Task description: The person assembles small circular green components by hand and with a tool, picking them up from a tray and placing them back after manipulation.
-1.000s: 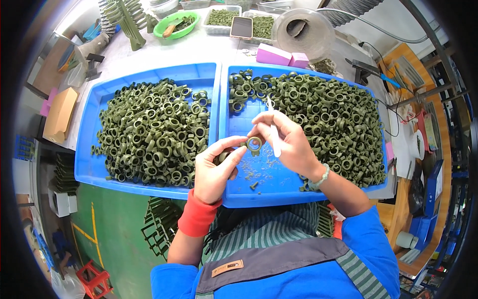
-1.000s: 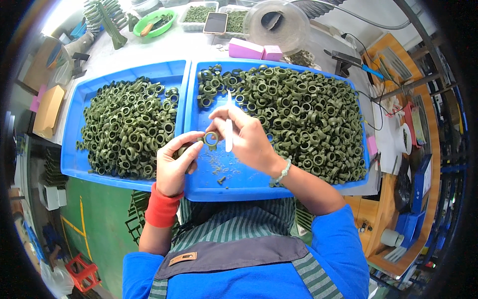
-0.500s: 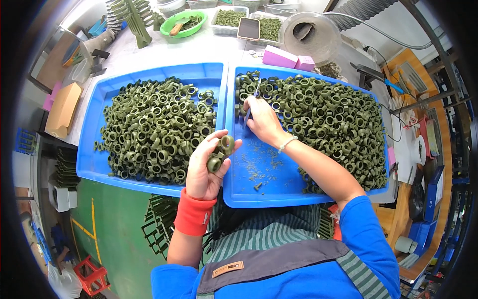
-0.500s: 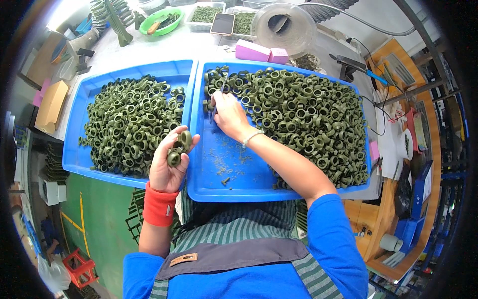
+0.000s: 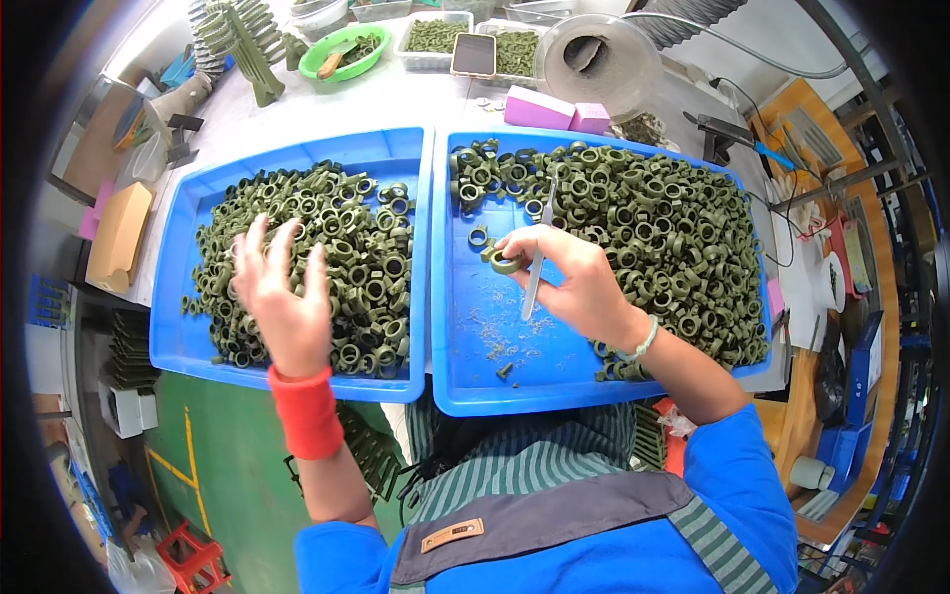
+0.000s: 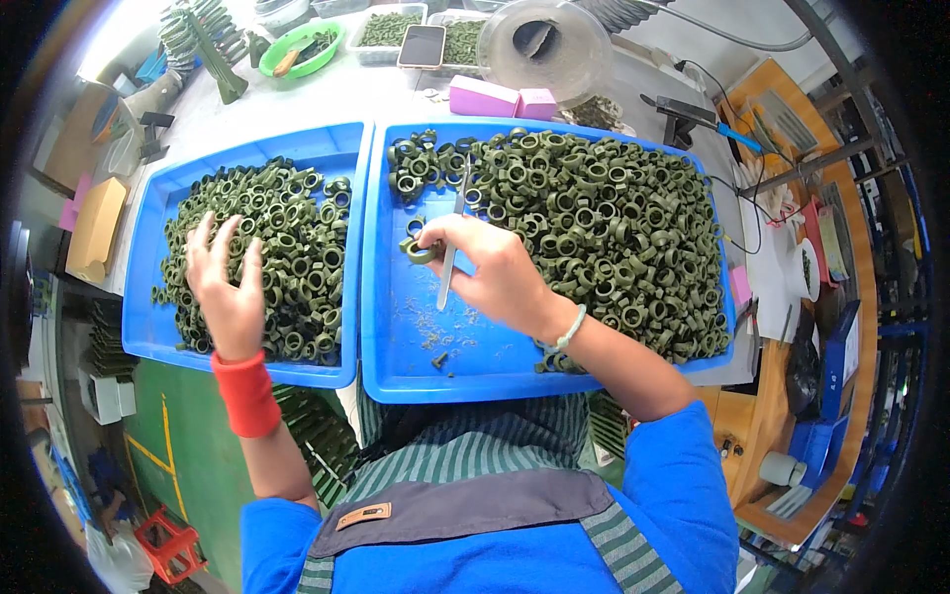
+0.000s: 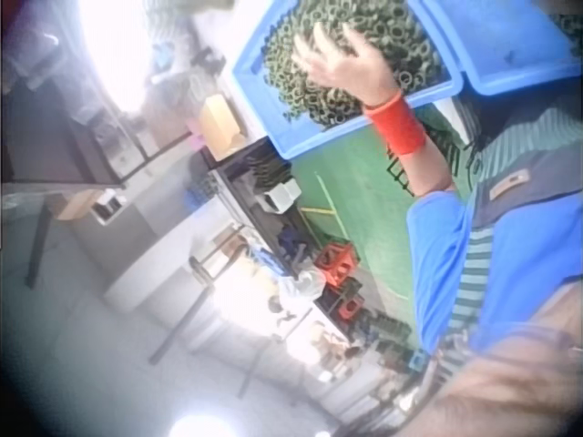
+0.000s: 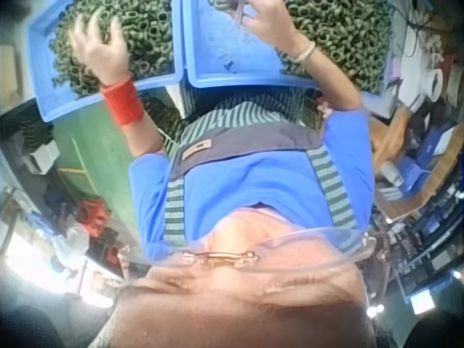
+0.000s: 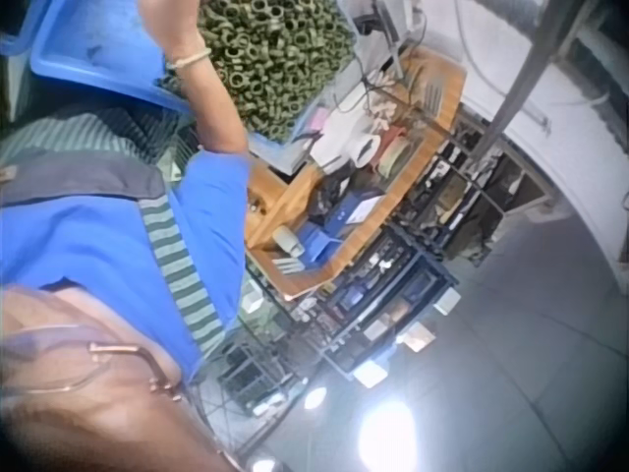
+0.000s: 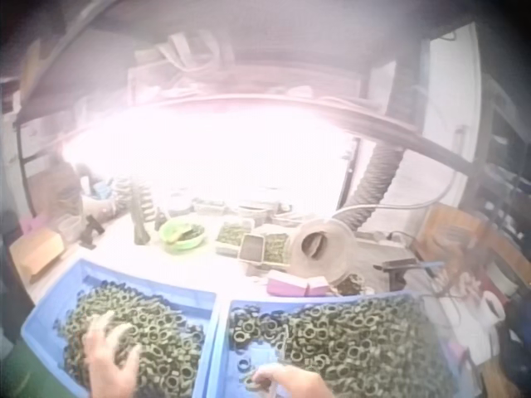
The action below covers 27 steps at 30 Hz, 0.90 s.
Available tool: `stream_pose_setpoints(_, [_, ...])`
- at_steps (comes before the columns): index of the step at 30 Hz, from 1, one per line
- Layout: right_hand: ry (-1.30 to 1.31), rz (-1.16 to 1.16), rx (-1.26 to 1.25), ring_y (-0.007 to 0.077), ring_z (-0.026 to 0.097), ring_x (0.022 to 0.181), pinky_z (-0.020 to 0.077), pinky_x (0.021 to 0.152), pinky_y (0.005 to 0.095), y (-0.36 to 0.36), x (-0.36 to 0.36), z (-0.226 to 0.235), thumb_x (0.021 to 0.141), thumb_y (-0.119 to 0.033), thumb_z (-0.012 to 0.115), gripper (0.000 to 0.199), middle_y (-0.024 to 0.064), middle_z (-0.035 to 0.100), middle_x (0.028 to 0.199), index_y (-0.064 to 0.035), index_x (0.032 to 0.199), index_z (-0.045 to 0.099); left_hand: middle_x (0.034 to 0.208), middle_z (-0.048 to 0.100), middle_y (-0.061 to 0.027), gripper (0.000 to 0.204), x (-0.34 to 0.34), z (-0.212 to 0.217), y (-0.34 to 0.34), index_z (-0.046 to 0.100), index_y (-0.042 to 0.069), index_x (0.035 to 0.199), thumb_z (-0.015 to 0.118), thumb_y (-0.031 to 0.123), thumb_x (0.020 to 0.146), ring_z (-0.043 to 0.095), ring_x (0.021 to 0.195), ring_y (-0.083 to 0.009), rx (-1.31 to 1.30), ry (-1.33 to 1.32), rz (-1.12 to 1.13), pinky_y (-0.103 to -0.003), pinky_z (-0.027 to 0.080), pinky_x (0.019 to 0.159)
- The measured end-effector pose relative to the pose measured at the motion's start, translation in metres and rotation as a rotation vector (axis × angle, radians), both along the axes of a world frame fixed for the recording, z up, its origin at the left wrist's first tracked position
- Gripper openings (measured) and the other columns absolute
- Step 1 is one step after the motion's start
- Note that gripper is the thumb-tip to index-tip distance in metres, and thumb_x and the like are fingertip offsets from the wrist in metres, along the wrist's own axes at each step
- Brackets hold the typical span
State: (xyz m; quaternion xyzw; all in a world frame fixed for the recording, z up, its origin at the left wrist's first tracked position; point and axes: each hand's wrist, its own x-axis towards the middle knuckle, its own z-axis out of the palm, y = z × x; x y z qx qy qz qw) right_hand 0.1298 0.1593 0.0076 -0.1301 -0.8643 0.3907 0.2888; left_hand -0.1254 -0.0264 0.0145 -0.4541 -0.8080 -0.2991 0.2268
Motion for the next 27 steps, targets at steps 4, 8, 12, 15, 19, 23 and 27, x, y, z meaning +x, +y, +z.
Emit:
stream_pose_setpoints(4, [0.077, 0.005, 0.237, 0.0277, 0.072, 0.094, 0.0596, 0.080, 0.0361, -0.014, -0.002, 0.009, 0.078, 0.003, 0.075, 0.030, 0.0125, 0.071, 0.108, -0.0033, 0.105, 0.065, 0.125, 0.064, -0.0121, 0.030, 0.060, -0.003, 0.020, 0.063, 0.001, 0.126, 0.064, 0.009, 0.098, 0.064, 0.109, -0.0182, 0.178, -1.054, -0.546, -0.032, 0.054, 0.087])
stream_pose_setpoints(8, [0.141, 0.063, 0.303, 0.0332, 0.070, 0.096, 0.0587, 0.083, 0.0390, -0.024, 0.000, 0.018, 0.080, 0.001, 0.073, 0.029, 0.0140, 0.069, 0.113, -0.0028, 0.108, 0.065, 0.113, 0.071, -0.0096, 0.027, 0.099, -0.010, 0.029, 0.064, -0.001, 0.124, 0.064, 0.007, 0.099, 0.069, 0.095, -0.0124, 0.303, -1.680, -0.697, -0.026, 0.057, 0.081])
stream_pose_setpoints(12, [0.134, 0.032, 0.155, 0.0298, 0.072, 0.092, 0.0583, 0.082, 0.0358, -0.018, 0.007, 0.024, 0.086, 0.004, 0.066, 0.037, 0.0152, 0.071, 0.105, -0.0025, 0.122, 0.064, 0.103, 0.073, -0.0076, 0.017, 0.101, -0.010, 0.027, 0.071, -0.001, 0.111, 0.067, 0.003, 0.096, 0.067, 0.089, -0.0101, 0.367, -1.627, -0.608, -0.023, 0.055, 0.078])
stream_pose_setpoints(15, [0.167, -0.008, -0.307, 0.0108, 0.065, 0.080, 0.0530, 0.072, 0.0261, -0.016, 0.014, 0.035, 0.103, -0.006, 0.054, 0.031, 0.0047, 0.065, 0.086, -0.0016, 0.133, 0.061, 0.100, 0.072, -0.0057, 0.015, 0.097, -0.010, 0.025, 0.072, -0.002, 0.109, 0.068, 0.001, 0.094, 0.064, 0.084, -0.0085, 0.303, -1.378, -0.613, -0.022, 0.052, 0.074])
stream_pose_setpoints(19, [0.198, 0.058, -0.433, 0.0095, 0.061, 0.076, 0.0486, 0.066, 0.0241, -0.003, 0.024, 0.041, 0.105, -0.010, 0.053, 0.024, 0.0037, 0.064, 0.085, 0.0022, 0.121, 0.067, 0.098, 0.070, -0.0047, 0.014, 0.097, -0.008, 0.025, 0.073, -0.002, 0.107, 0.067, 0.001, 0.095, 0.062, 0.081, -0.0084, 0.247, -1.297, -0.618, -0.021, 0.050, 0.073])
stream_pose_setpoints(23, [0.135, 0.151, -0.426, 0.0099, 0.060, 0.074, 0.0475, 0.064, 0.0263, -0.006, 0.025, 0.040, 0.103, -0.010, 0.056, 0.020, 0.0045, 0.067, 0.087, 0.0032, 0.102, 0.071, 0.100, 0.069, -0.0057, 0.014, 0.099, -0.005, 0.026, 0.073, -0.002, 0.107, 0.067, 0.000, 0.094, 0.062, 0.083, -0.0085, 0.226, -1.264, -0.634, -0.022, 0.050, 0.072])
stream_pose_setpoints(27, [0.089, 0.189, -0.252, 0.0130, 0.062, 0.073, 0.0493, 0.064, 0.0271, -0.005, 0.020, 0.040, 0.100, -0.007, 0.059, 0.014, 0.0062, 0.068, 0.086, 0.0023, 0.097, 0.070, 0.102, 0.068, -0.0073, 0.014, 0.099, 0.001, 0.025, 0.073, -0.003, 0.107, 0.068, -0.001, 0.094, 0.062, 0.083, -0.0089, 0.176, -1.161, -0.689, -0.022, 0.050, 0.071])
